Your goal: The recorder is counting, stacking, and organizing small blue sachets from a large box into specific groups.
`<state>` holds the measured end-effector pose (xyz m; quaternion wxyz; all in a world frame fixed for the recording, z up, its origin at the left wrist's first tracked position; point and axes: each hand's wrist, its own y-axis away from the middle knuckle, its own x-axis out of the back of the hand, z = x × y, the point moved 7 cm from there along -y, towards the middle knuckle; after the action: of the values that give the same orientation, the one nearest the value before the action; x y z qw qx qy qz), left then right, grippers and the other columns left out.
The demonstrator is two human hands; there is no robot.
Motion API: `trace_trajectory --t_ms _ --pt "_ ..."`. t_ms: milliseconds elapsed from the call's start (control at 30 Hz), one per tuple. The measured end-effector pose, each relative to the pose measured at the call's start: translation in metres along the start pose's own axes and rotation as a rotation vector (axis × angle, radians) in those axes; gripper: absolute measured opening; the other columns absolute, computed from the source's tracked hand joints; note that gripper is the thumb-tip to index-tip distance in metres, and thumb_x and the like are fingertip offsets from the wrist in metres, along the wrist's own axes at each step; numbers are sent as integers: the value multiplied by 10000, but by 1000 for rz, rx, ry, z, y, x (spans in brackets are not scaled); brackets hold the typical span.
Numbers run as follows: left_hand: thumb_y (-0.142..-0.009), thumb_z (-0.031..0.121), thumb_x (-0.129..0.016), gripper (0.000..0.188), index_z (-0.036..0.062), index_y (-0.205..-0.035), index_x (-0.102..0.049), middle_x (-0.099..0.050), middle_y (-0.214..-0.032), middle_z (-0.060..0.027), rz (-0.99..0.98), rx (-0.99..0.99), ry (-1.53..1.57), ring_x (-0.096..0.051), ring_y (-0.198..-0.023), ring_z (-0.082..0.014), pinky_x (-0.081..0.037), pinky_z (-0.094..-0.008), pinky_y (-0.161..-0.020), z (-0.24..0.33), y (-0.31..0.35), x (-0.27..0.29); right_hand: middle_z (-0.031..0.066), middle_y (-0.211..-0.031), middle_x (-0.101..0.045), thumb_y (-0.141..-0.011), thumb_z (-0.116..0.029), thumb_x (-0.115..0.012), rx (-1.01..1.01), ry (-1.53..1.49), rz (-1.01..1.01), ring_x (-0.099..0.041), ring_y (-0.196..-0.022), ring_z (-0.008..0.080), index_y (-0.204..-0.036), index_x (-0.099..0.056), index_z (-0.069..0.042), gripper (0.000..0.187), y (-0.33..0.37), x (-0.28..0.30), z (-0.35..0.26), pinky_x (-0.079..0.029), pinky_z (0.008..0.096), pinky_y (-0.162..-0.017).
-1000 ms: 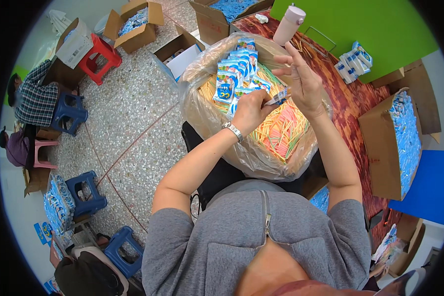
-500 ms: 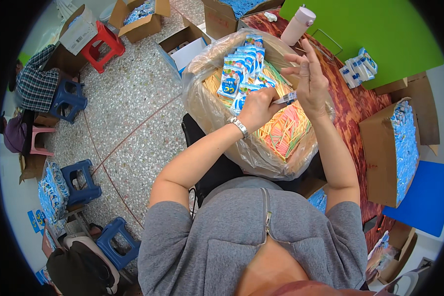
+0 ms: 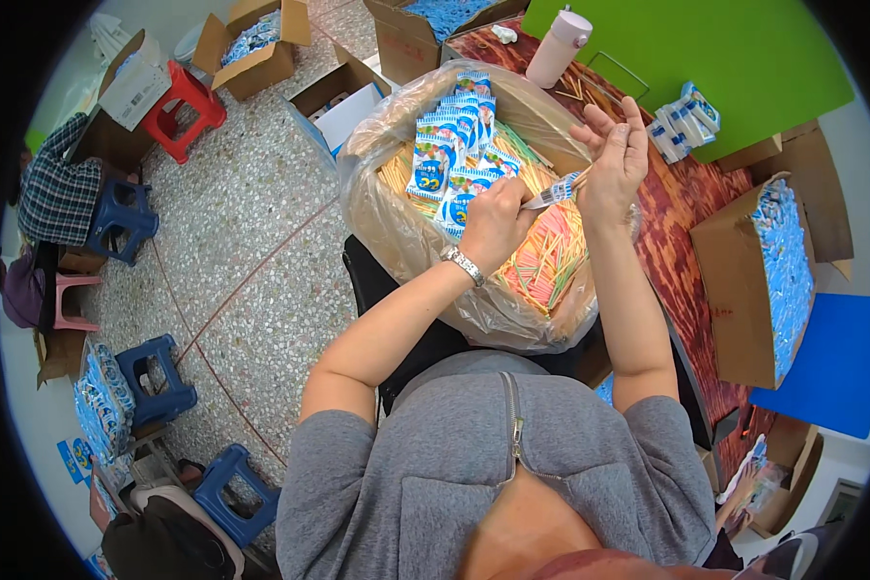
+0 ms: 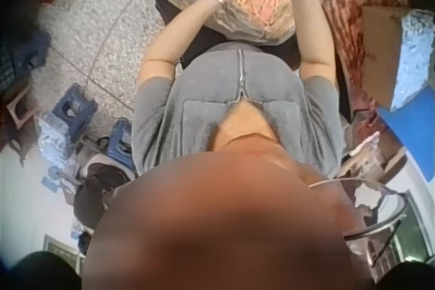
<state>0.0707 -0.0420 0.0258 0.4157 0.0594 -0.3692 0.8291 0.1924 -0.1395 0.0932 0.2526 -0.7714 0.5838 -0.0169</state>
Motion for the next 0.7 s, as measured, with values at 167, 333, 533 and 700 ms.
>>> trace_trajectory --t_ms 167,333,533,700 --pt "-772 145 -765 196 26 -751 -610 -608 -686 -104 -44 131 34 -611 -605 -248 -474 -359 -562 -9 3 -7 201 -1086 -623 -1042 -129 -338 36 -4 -16 -666 -807 182 -1362 -375 2 349 5 0 -5 -550 287 -771" --pt "-770 138 -765 200 25 -754 -601 -607 -688 -103 -47 120 17 -614 -615 -254 -477 -362 -567 -7 4 -7 203 -1084 -622 -1041 -118 -332 49 -4 11 -666 -800 176 -1366 -372 0 348 6 1 -10 -550 288 -771" --pt "-762 91 -743 169 34 -800 -588 -610 -735 -115 -18 20 -31 -620 -674 -297 -492 -388 -590 -5 7 -4 200 -1082 -627 -1041 -114 -324 48 95 -31 -674 -821 178 -1370 -369 7 354 8 -5 -13 -542 308 -809" --pt "-754 50 -718 161 36 -841 -583 -614 -789 -124 -26 -70 -113 -623 -700 -308 -499 -395 -604 0 7 -3 187 -1078 -635 -1040 -113 -323 49 156 -35 -669 -854 177 -1372 -374 3 355 10 -8 -13 -524 311 -837"
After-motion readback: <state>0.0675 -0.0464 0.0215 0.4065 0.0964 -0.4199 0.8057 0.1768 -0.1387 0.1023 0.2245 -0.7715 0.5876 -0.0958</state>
